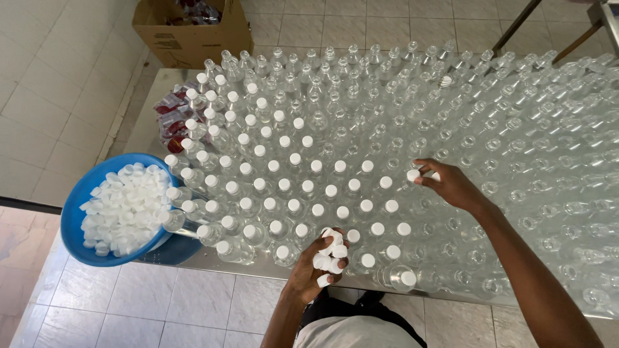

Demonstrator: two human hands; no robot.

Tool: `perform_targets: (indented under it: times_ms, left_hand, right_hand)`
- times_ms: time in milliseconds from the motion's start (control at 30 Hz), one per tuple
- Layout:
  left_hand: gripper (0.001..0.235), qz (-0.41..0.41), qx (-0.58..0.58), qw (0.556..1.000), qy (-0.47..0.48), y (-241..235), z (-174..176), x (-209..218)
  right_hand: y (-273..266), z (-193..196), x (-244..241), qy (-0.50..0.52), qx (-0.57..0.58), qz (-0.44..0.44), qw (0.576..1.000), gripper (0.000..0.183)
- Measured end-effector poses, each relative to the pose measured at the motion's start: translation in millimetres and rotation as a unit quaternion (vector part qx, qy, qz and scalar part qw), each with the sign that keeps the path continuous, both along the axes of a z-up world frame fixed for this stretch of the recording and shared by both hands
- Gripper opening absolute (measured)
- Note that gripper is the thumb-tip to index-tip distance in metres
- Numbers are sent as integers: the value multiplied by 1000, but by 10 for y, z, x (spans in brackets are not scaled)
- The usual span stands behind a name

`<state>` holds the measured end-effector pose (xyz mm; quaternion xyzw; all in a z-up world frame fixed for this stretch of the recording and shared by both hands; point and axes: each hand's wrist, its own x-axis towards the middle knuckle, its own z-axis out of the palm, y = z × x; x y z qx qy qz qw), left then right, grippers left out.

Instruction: The person repeatedly picks up white bottle caps from a blue basin and screws them onto clear plastic bottles arranged on a metal table. The person works systematically across the rows of bottles, securing each cap by hand.

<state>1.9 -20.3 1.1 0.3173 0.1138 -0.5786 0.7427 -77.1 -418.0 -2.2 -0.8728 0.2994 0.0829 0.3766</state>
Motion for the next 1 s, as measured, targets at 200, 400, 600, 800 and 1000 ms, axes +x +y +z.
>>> perform_targets:
  times_ms: [200,400,600,800,1000]
  left_hand:
    - [41,-9,-37,999,10,-72,-47,-42]
    - [43,-8,-36,999,-5,-57,-11,-74]
    - [32,4,-22,1000,2,-32,-90,-73]
    - [33,7,-35,999,5,-41,-106,-55]
    - [39,-7,-27,1000,3,-92,-29,-16]
  right_hand:
    - [-3,-350,-136,-76,-11,64,995,39]
    - [-29,-384,-92,-66,47,60,995,47]
    - [-82,-520,-135,-76,39,-1,996,47]
    - [-240,-287,-258,-75,-29,-29,996,30]
    - [-198,-122,-193,2,-47,-55,997,38]
